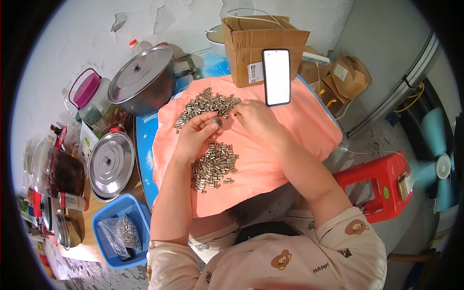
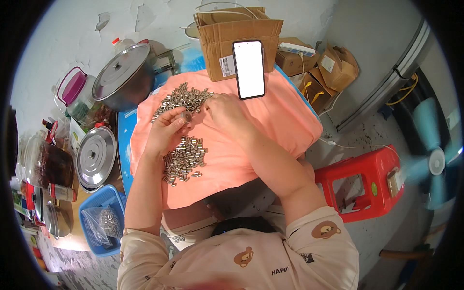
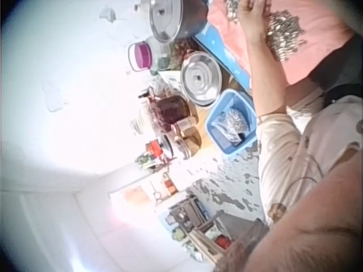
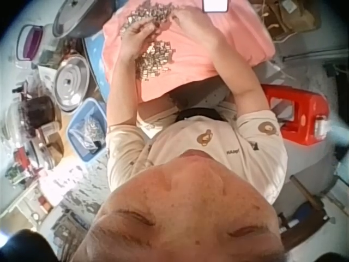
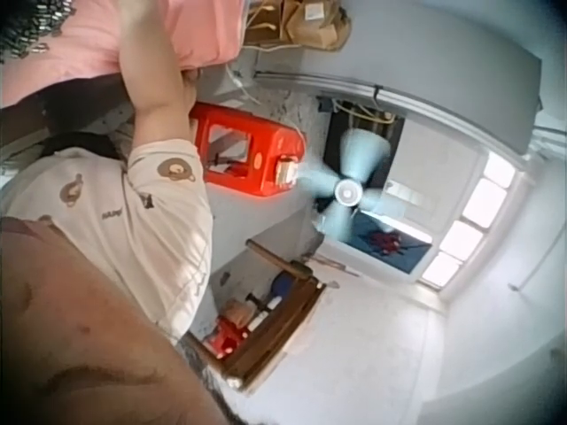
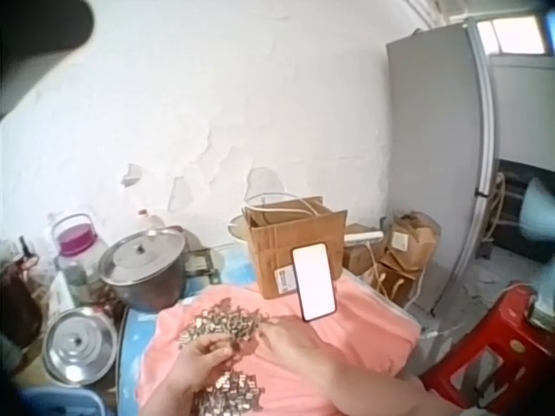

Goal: Sorting and inspecting small metal components on a cloth.

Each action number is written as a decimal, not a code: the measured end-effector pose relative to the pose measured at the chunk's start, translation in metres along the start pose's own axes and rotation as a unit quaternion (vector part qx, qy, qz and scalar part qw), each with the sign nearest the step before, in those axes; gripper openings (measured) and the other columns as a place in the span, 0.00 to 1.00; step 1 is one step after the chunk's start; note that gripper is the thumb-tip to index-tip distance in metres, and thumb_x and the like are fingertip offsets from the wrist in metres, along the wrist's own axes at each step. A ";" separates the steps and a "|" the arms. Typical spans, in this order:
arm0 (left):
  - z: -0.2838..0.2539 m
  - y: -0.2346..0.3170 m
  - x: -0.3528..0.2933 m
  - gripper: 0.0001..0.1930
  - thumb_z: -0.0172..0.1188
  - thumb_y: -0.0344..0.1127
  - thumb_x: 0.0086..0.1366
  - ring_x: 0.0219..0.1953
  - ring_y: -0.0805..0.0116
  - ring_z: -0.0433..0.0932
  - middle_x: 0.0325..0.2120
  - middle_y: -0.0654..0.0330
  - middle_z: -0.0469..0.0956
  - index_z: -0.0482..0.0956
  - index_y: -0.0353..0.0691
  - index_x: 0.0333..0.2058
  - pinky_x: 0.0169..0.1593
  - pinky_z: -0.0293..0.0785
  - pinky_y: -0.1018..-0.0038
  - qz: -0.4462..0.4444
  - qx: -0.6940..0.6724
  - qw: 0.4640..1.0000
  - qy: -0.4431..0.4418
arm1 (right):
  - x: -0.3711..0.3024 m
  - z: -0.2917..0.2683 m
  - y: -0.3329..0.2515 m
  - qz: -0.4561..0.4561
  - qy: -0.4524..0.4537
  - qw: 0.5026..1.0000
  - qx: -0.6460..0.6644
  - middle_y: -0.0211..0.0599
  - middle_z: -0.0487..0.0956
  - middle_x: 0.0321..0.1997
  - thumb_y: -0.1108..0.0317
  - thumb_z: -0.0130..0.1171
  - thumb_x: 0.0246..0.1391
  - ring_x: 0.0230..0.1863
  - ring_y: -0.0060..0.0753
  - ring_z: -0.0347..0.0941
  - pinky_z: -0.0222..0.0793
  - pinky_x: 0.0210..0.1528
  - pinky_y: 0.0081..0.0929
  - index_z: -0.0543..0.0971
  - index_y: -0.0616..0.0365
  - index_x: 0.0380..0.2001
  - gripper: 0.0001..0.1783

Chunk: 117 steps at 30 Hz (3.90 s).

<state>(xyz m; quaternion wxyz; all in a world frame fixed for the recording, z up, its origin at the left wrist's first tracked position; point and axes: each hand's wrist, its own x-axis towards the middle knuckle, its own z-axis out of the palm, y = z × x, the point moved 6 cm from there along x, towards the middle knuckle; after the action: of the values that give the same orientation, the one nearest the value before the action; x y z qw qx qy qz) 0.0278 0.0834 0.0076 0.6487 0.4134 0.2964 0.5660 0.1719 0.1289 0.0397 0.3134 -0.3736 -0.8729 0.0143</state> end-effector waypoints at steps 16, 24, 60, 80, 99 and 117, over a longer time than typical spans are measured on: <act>-0.004 -0.001 0.001 0.15 0.53 0.20 0.54 0.35 0.72 0.73 0.34 0.59 0.75 0.70 0.34 0.42 0.38 0.70 0.78 -0.004 0.047 0.999 0.028 | 0.006 0.005 -0.008 0.130 -0.049 0.888 0.439 0.31 0.75 0.27 0.76 0.52 0.45 0.29 0.20 0.71 0.67 0.32 0.17 0.74 0.62 0.27 0.04; -0.001 0.000 0.000 0.15 0.54 0.20 0.53 0.34 0.75 0.73 0.32 0.60 0.74 0.71 0.30 0.42 0.40 0.72 0.80 0.007 0.050 0.999 0.011 | 0.003 0.009 -0.015 0.099 -0.056 0.871 0.478 0.30 0.75 0.24 0.77 0.54 0.43 0.27 0.17 0.70 0.67 0.30 0.17 0.74 0.63 0.24 0.02; 0.006 -0.004 -0.002 0.15 0.55 0.21 0.53 0.32 0.78 0.72 0.31 0.62 0.74 0.71 0.32 0.42 0.35 0.69 0.84 -0.005 0.160 0.987 -0.029 | 0.003 0.003 -0.024 -0.044 0.009 0.998 0.036 0.34 0.74 0.28 0.72 0.56 0.37 0.34 0.38 0.70 0.64 0.38 0.32 0.76 0.56 0.24 0.06; 0.001 0.000 0.001 0.13 0.53 0.21 0.54 0.36 0.71 0.73 0.33 0.60 0.73 0.70 0.32 0.41 0.42 0.72 0.75 0.026 0.056 0.998 0.002 | 0.006 0.010 -0.023 -0.017 0.011 1.000 -0.007 0.33 0.72 0.27 0.71 0.56 0.37 0.36 0.36 0.68 0.62 0.39 0.32 0.76 0.56 0.21 0.03; -0.004 0.003 0.000 0.14 0.53 0.19 0.54 0.34 0.73 0.74 0.32 0.60 0.73 0.70 0.30 0.41 0.36 0.72 0.82 0.014 0.074 0.997 0.034 | 0.004 0.017 -0.016 0.096 -0.074 0.880 0.460 0.26 0.73 0.23 0.79 0.54 0.44 0.26 0.14 0.68 0.65 0.29 0.13 0.73 0.62 0.24 0.02; 0.002 0.006 -0.003 0.15 0.53 0.18 0.53 0.35 0.69 0.75 0.33 0.56 0.74 0.69 0.27 0.42 0.36 0.72 0.79 0.001 0.086 0.995 0.046 | 0.002 0.006 -0.023 0.050 -0.016 0.938 0.343 0.32 0.75 0.23 0.75 0.56 0.42 0.25 0.23 0.71 0.66 0.28 0.19 0.73 0.63 0.22 0.03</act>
<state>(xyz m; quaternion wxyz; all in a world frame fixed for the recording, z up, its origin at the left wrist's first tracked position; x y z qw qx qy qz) 0.0258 0.0805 0.0132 0.5960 0.4418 0.3732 0.5571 0.1524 0.1146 0.0418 0.4078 -0.2862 -0.8000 0.3343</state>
